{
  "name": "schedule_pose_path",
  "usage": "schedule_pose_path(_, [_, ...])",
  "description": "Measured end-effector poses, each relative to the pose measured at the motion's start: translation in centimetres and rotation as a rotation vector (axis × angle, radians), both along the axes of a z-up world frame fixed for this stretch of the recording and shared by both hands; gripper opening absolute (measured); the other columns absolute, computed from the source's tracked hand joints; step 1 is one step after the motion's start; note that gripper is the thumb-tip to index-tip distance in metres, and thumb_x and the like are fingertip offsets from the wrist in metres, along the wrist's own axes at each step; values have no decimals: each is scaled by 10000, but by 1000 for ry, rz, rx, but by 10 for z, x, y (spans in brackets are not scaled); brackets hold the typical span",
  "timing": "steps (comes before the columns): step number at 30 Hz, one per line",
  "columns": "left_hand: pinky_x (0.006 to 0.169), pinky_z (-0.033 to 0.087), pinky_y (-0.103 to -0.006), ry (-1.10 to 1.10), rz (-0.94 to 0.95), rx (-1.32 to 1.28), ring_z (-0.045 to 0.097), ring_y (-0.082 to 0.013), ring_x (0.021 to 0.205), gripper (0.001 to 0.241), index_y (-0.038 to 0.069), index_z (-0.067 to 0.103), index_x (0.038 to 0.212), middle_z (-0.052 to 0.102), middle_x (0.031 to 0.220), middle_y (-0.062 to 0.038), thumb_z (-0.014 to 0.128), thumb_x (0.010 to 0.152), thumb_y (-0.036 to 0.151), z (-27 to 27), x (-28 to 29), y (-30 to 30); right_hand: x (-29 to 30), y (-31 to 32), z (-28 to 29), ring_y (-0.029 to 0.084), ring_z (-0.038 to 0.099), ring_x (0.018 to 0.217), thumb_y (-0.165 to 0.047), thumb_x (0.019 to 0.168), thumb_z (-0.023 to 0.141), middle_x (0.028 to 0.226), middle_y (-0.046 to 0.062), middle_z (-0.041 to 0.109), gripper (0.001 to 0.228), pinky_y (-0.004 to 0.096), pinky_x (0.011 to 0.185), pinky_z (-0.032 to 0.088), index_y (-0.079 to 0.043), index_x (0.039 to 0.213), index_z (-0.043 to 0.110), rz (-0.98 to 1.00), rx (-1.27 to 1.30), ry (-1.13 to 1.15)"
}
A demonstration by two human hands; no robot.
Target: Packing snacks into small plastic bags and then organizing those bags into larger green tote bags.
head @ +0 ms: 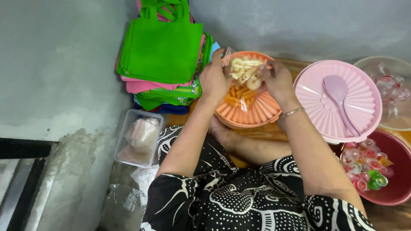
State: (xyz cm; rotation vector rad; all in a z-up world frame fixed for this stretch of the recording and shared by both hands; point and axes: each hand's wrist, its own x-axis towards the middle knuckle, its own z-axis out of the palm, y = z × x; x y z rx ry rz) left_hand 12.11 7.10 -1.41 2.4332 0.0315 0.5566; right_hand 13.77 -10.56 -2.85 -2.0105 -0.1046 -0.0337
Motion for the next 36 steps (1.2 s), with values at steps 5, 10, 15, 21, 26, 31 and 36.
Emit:
schedule_pose_path(5, [739, 434, -419, -133, -34, 65, 537, -381, 821, 494, -17, 440, 1153, 573, 940, -214, 575, 695, 108, -31, -12, 20, -41, 0, 9, 221, 563, 776, -165, 847, 485, 1007, 176, 533, 466, 284, 651, 461, 60, 1228, 338, -54, -174, 26])
schedule_pose_path(10, [854, 426, -389, -209, -114, -90, 518, -379, 988, 457, -71, 437, 1134, 507, 1109, -249, 549, 701, 20, -28, -53, 28, -99, -6, 8, 219, 535, 736, -45, 737, 583, 875, 151, 543, 380, 290, 634, 459, 67, 1090, 494, -31, -278, -294])
schedule_pose_path(15, [859, 415, -341, -143, -18, -184, 508, -312, 997, 365, -31, 537, 1020, 503, 1108, -177, 577, 658, 1, -20, -100, 58, -162, 1, 5, 217, 480, 631, 37, 713, 592, 731, 98, 528, 48, 285, 603, 402, 29, 754, 568, 57, -194, -579])
schedule_pose_path(21, [702, 456, -293, -109, 225, -208, 565, -236, 792, 215, 0, 579, 919, 582, 921, -110, 583, 707, 30, -42, -155, 123, -190, -39, -94, 313, 537, 809, -448, 655, 590, 986, 99, 501, 389, 377, 761, 448, -148, 902, 605, 430, -981, -90])
schedule_pose_path(26, [633, 471, -249, 32, 349, -287, 573, -168, 680, 222, -11, 593, 923, 612, 849, -99, 570, 705, 26, -50, -197, 151, -191, -79, -110, 176, 547, 868, -379, 656, 561, 938, -11, 524, 293, 326, 796, 452, -202, 890, 561, 571, -1254, -95])
schedule_pose_path(31, [697, 487, -250, 90, 371, -412, 602, -173, 742, 207, -39, 574, 923, 594, 916, -113, 547, 727, 21, -54, -219, 164, -172, -89, -114, 193, 647, 760, -404, 748, 447, 835, -62, 658, 199, 310, 714, 520, -251, 833, 541, 549, -1376, 207])
schedule_pose_path(36, [539, 445, -203, -75, 455, -351, 520, -113, 560, 133, -47, 607, 837, 609, 728, -79, 564, 723, 7, -48, -225, 173, -177, -24, -115, 195, 563, 699, -112, 701, 550, 801, 2, 594, 97, 293, 662, 464, -138, 774, 608, 370, -898, -526])
